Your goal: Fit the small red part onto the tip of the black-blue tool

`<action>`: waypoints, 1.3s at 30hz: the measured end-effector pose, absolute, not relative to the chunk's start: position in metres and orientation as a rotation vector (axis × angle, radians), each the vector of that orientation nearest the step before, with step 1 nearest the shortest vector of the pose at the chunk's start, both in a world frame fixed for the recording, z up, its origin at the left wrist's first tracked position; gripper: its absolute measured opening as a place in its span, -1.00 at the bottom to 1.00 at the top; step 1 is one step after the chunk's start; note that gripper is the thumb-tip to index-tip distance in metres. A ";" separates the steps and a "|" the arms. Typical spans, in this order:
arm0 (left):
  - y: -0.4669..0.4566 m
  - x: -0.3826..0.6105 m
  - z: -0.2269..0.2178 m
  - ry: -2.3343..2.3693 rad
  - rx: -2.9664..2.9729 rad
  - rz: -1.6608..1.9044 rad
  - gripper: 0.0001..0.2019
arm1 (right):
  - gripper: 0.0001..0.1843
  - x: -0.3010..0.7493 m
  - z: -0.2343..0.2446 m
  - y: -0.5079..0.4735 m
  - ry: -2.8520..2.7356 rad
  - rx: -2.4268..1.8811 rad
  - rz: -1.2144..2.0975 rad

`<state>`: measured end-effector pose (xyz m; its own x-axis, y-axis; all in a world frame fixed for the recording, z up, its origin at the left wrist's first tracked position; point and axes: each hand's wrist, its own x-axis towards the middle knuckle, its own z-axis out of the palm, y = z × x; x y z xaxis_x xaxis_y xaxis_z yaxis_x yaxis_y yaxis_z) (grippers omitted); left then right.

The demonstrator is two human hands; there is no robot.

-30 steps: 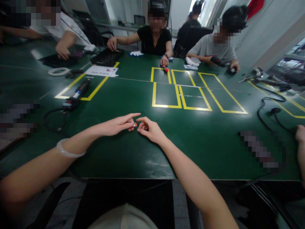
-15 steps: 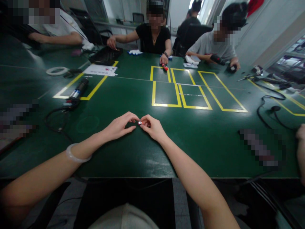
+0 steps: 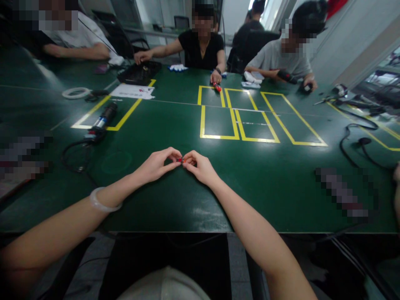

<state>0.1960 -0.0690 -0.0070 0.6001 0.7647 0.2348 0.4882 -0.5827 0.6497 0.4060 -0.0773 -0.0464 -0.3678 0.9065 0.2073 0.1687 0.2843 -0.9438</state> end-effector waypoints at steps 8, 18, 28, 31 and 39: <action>-0.069 0.196 -0.010 0.997 2.374 0.711 -0.83 | -0.79 0.407 -0.047 -0.077 -1.721 -0.958 1.177; -0.066 0.195 -0.013 0.974 2.200 0.697 -0.79 | -0.79 0.408 -0.045 -0.077 -1.714 -0.960 1.150; -0.069 0.196 -0.011 0.966 2.203 0.714 -0.78 | -0.73 0.410 -0.045 -0.075 -1.757 -1.027 1.170; -0.069 0.196 -0.012 0.979 2.206 0.722 -0.76 | -0.68 0.411 -0.044 -0.074 -1.824 -1.038 1.121; -0.070 0.196 -0.009 0.989 2.204 0.713 -0.74 | -0.58 0.412 -0.043 -0.072 -1.859 -1.009 1.129</action>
<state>0.1965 -0.0703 -0.0088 0.5755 0.7877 0.2199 0.4572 -0.5329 0.7120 0.4122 -0.0724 -0.0430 -0.4287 0.8851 0.1810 0.2472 0.3077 -0.9188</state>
